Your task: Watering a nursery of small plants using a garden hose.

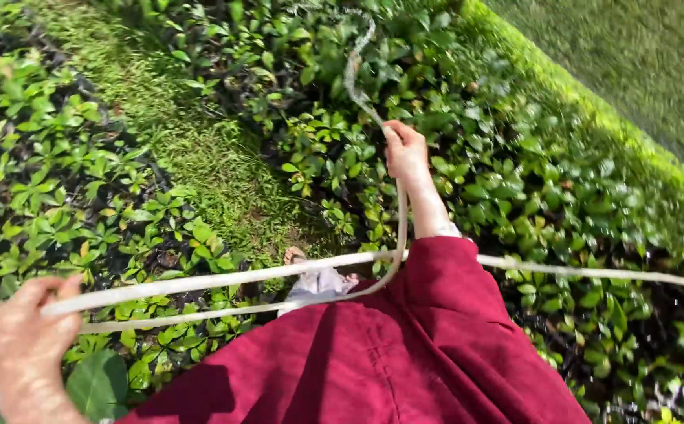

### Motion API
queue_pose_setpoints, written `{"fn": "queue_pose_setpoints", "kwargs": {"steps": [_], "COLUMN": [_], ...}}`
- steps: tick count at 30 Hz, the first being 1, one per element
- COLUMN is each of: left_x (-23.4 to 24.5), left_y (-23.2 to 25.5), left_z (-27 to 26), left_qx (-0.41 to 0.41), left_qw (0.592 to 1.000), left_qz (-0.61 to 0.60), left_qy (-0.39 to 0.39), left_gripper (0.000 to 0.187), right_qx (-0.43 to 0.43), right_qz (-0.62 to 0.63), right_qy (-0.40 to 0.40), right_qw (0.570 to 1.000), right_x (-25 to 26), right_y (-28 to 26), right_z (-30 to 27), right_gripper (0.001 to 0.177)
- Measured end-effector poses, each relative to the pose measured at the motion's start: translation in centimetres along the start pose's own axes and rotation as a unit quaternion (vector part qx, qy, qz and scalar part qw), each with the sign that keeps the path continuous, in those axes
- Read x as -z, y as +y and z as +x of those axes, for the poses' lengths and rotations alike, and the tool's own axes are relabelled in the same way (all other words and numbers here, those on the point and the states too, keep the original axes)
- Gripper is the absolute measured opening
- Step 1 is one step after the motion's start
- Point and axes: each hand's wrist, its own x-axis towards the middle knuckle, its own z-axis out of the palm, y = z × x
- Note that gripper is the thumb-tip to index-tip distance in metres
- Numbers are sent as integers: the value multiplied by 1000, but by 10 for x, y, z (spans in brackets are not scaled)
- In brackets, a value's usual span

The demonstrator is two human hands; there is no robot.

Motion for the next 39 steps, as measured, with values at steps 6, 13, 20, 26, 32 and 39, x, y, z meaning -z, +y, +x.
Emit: {"fn": "queue_pose_setpoints", "kwargs": {"steps": [6, 13, 20, 26, 32, 39], "left_x": [-38, -102, -180, -201, -166, -177], "left_y": [5, 6, 11, 25, 41, 32], "left_z": [40, 106, 145, 159, 170, 170], "left_qx": [83, 146, 141, -30, 30, 51], "left_qw": [993, 985, 982, 994, 991, 988], "left_qz": [79, -24, -55, -106, -108, -144], "left_qy": [-12, -92, -110, -10, -75, -13], "left_gripper": [23, 30, 32, 27, 39, 43], "right_qx": [34, 38, 16, -32, 16, 96], "right_qz": [-29, -80, 16, -140, -218, -151], "right_qy": [-36, -16, -6, -51, -38, -71], "right_qw": [998, 996, 1000, 988, 975, 981], "right_x": [-51, -118, -170, -214, -223, -251], "right_y": [-10, -28, -34, -54, -58, -32], "right_z": [46, 78, 99, 77, 105, 137], "right_gripper": [23, 25, 25, 24, 24, 20]}}
